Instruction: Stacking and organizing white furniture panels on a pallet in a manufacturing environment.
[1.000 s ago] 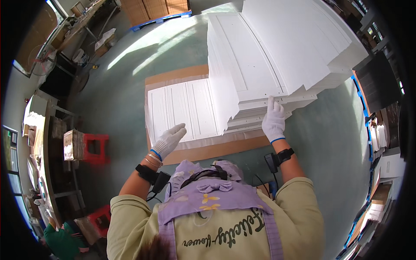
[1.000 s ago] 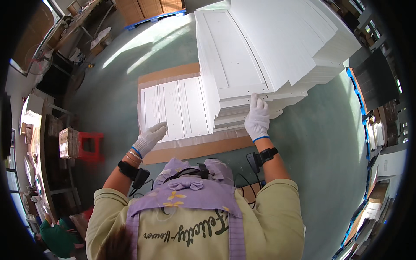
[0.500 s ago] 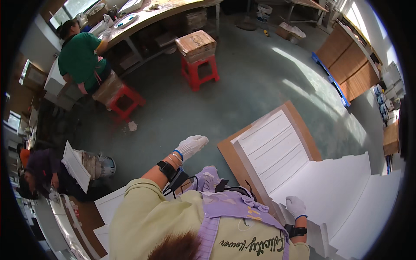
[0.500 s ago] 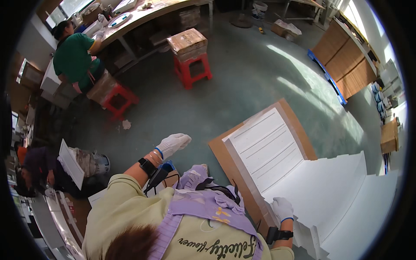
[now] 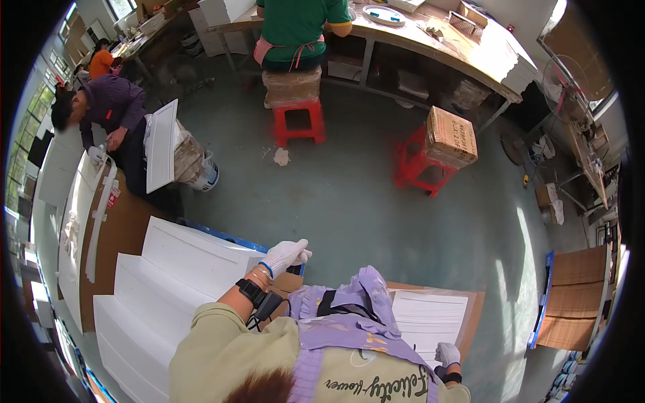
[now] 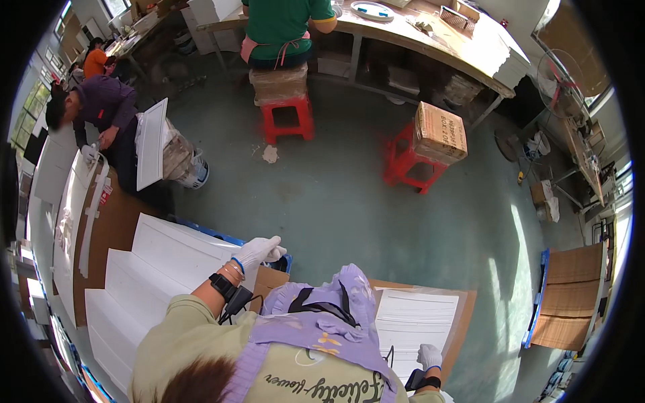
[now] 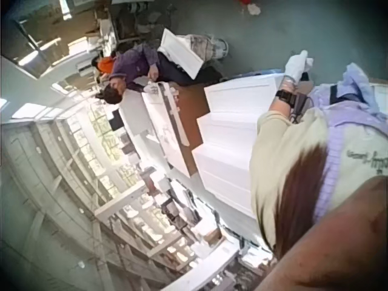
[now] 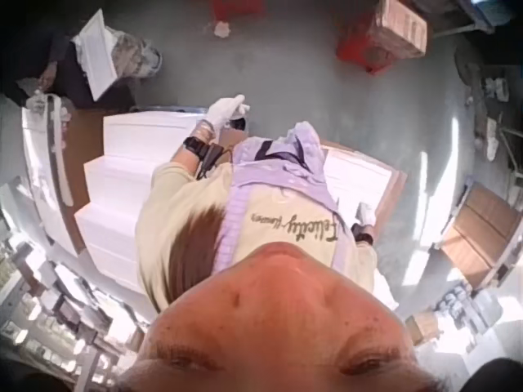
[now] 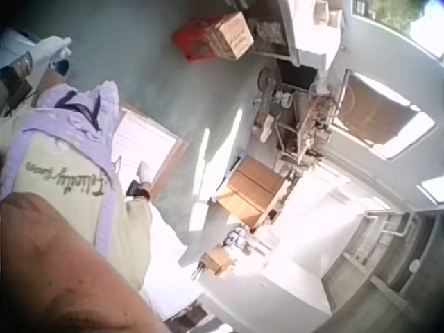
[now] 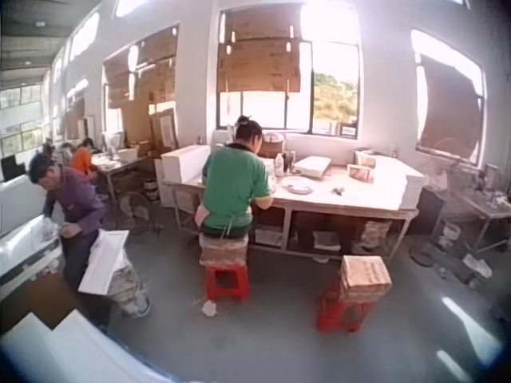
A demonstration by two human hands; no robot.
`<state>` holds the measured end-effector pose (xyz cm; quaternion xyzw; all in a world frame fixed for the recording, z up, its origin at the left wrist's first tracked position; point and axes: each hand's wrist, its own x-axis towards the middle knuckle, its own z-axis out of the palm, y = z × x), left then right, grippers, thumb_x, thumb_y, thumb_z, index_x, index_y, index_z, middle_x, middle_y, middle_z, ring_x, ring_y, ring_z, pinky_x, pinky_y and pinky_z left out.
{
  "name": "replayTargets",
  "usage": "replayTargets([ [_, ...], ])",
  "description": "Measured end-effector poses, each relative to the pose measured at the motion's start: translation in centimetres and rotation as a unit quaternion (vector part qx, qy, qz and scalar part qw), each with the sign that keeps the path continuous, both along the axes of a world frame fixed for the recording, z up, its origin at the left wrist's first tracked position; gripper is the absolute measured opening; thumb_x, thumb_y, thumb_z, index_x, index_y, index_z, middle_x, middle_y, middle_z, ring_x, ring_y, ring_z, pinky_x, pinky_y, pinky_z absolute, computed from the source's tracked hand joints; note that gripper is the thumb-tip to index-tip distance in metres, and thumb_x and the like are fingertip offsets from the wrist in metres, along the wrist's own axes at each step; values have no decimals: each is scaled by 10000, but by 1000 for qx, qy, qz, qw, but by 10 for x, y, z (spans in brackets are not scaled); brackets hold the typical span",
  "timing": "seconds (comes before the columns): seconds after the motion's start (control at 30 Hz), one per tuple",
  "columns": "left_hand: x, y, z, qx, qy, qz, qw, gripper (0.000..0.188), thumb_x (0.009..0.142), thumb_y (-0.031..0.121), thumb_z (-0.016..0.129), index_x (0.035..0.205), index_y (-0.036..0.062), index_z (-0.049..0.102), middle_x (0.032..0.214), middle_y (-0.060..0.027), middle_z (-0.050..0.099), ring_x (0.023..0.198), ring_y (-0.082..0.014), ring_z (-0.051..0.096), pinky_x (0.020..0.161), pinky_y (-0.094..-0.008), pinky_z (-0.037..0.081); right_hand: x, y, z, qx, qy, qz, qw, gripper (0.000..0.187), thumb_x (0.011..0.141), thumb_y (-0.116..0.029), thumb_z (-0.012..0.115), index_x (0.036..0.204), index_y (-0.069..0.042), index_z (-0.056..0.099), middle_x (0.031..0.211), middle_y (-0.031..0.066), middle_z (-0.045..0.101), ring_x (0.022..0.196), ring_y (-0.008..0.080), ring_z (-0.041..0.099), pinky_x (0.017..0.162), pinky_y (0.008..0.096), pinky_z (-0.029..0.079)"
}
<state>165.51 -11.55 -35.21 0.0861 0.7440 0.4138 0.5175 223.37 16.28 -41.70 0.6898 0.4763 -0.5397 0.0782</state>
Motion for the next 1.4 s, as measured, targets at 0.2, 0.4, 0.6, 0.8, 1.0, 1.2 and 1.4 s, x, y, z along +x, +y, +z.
replayTargets([
  [0.2, -57, -18, -17, 8, -18, 212, 977, 436, 899, 349, 428, 797, -16, 642, 957, -142, 643, 891, -207, 606, 840, -287, 463, -138, 127, -23, -32, -76, 149, 985, 168, 825, -165, 509, 781, -12, 562, 648, 91, 566, 563, 231, 583, 486, 370, 488],
  [0.4, -131, -1, 3, 22, 0, 369, 929, 389, 916, 336, 437, 945, -10, 614, 924, -115, 622, 870, -200, 599, 791, -310, 488, -303, 278, -43, 243, -126, 700, 659, 203, 814, -199, 501, 744, -45, 612, 692, 94, 623, 606, 251, 611, 565, 379, 501],
  [0.6, -186, -15, 15, 64, 44, 453, 888, 322, 906, 284, 459, 1005, 7, 589, 971, -86, 598, 864, -173, 586, 788, -300, 486, -592, 294, 0, 301, -106, 596, 737, 326, 812, -335, 500, 974, -102, 660, 933, 116, 660, 880, 289, 624, 803, 364, 482],
  [0.8, -263, -66, 8, 92, -14, 618, 781, 255, 880, 253, 516, 990, 32, 580, 858, -46, 584, 731, -118, 566, 647, -236, 476, -848, 186, 61, 280, 23, 701, 655, 326, 815, -335, 494, 1019, -137, 655, 1030, 109, 636, 988, 283, 588, 870, 360, 453],
  [1.0, -401, -130, 35, 106, 23, 652, 750, 318, 880, 292, 522, 1052, 29, 574, 923, -57, 592, 800, -131, 577, 722, -260, 484, -1015, 88, 81, 254, 91, 768, 580, 343, 818, -324, 460, 1064, -161, 635, 1083, 110, 614, 1030, 299, 562, 893, 377, 437],
  [1.2, -545, -148, 63, 100, 92, 588, 797, 376, 889, 331, 517, 1105, 25, 551, 932, -22, 585, 792, -90, 541, 722, -222, 458, -1152, 11, 123, 218, 173, 806, 523, 340, 828, -331, 468, 1067, -152, 632, 1080, 114, 614, 1036, 294, 559, 903, 369, 427],
  [1.4, -702, -139, 63, 147, 81, 533, 829, 371, 915, 328, 489, 1143, 39, 539, 1030, -81, 593, 904, -156, 575, 813, -291, 471, -1298, -33, 171, 226, 225, 778, 541, 335, 834, -298, 485, 1090, -127, 617, 1066, 119, 624, 1026, 286, 574, 900, 359, 429],
])
